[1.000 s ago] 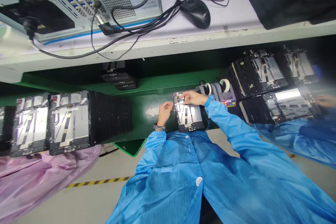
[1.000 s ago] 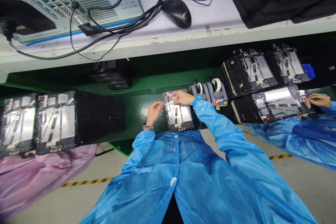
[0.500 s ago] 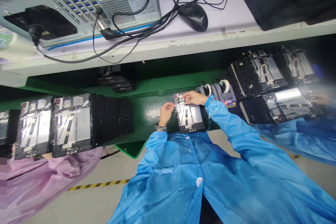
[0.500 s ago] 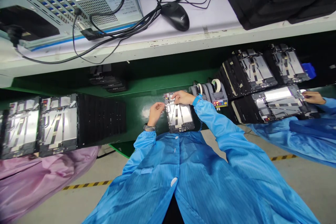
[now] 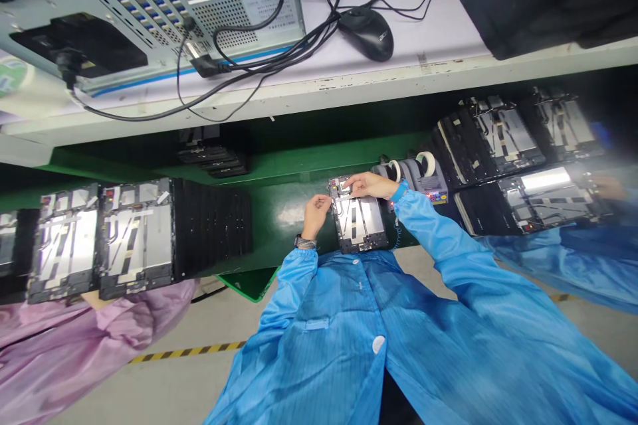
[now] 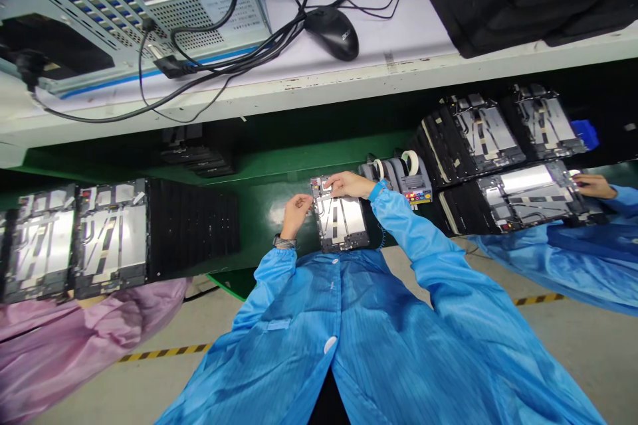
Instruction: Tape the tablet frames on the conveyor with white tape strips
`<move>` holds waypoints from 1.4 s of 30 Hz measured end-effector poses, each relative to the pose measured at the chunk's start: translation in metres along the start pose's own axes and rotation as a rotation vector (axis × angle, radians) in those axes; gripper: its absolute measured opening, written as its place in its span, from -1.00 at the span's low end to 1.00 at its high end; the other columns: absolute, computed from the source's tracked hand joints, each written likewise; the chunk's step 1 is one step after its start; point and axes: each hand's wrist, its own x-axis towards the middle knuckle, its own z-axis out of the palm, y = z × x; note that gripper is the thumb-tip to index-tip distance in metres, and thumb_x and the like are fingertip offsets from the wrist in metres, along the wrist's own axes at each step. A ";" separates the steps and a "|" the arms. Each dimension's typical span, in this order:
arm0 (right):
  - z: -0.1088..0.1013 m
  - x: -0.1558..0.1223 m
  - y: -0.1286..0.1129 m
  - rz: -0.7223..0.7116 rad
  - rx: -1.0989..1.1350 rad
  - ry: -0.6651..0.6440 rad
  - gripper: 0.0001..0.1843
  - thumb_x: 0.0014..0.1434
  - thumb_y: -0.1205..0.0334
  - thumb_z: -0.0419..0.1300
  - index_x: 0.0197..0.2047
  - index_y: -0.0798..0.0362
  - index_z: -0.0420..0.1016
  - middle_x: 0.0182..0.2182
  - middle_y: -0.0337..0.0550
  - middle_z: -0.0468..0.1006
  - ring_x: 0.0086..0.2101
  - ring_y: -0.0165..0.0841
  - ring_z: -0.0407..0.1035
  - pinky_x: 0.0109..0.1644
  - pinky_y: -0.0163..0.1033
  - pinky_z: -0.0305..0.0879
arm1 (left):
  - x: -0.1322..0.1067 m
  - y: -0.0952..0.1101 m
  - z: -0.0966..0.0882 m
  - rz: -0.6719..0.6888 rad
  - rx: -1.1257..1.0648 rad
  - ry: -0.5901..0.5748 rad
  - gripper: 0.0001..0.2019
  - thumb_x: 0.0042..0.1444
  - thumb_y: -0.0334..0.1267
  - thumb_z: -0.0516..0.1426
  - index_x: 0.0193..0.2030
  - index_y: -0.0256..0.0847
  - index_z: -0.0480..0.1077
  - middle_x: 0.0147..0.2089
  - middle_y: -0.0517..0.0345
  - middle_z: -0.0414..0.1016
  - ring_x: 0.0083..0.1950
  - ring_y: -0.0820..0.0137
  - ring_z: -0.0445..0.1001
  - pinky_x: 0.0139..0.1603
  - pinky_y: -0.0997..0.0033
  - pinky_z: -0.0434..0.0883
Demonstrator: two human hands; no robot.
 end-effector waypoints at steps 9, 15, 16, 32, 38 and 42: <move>0.006 -0.010 -0.013 -0.032 0.034 -0.024 -0.42 -0.06 0.13 0.52 0.02 0.14 0.56 -0.48 -0.29 0.59 -0.50 -0.46 0.38 -0.41 -0.37 0.26 | -0.003 0.004 0.000 0.042 0.015 0.042 -0.75 0.14 -0.05 0.31 -0.24 -0.19 0.51 -0.34 0.12 0.54 -0.32 0.37 0.47 -0.23 0.35 0.42; 0.011 -0.013 -0.020 -0.053 0.045 -0.046 -0.39 -0.03 0.12 0.52 0.07 0.14 0.53 -0.43 -0.26 0.61 -0.46 -0.44 0.42 -0.37 -0.36 0.32 | -0.008 0.017 -0.003 0.094 0.073 -0.023 -0.62 0.29 0.08 0.15 -0.25 -0.21 0.58 -0.38 0.13 0.51 -0.44 0.43 0.36 -0.40 0.40 0.31; 0.011 -0.011 -0.019 -0.047 0.044 -0.041 -0.39 -0.04 0.13 0.53 0.06 0.15 0.53 -0.44 -0.27 0.60 -0.47 -0.45 0.42 -0.38 -0.36 0.31 | -0.008 0.017 -0.003 0.080 0.080 -0.039 -0.61 0.29 0.08 0.15 -0.26 -0.21 0.58 -0.40 0.14 0.50 -0.46 0.44 0.35 -0.41 0.41 0.30; 0.008 0.001 -0.004 0.007 -0.007 0.019 -0.44 -0.06 0.19 0.53 0.01 0.16 0.56 -0.51 -0.32 0.57 -0.54 -0.49 0.34 -0.44 -0.39 0.23 | 0.000 0.004 0.002 0.036 0.012 0.016 -0.67 0.07 0.03 0.34 -0.28 -0.20 0.48 -0.41 0.18 0.46 -0.41 0.43 0.38 -0.34 0.39 0.33; 0.008 0.002 -0.004 0.017 -0.018 0.018 -0.48 -0.03 0.24 0.52 0.00 0.15 0.55 -0.50 -0.32 0.57 -0.52 -0.48 0.35 -0.44 -0.39 0.23 | 0.005 -0.002 0.008 0.061 0.057 0.039 -0.71 0.02 -0.08 0.37 -0.33 -0.20 0.41 -0.43 0.23 0.42 -0.43 0.46 0.35 -0.35 0.43 0.31; 0.011 0.001 -0.007 0.040 -0.051 0.036 -0.50 -0.01 0.27 0.50 0.00 0.15 0.55 -0.50 -0.32 0.57 -0.52 -0.48 0.35 -0.43 -0.40 0.24 | 0.003 0.002 0.010 0.068 0.195 0.057 -0.79 0.07 -0.17 0.31 -0.31 -0.18 0.39 -0.44 0.26 0.41 -0.42 0.46 0.39 -0.33 0.45 0.34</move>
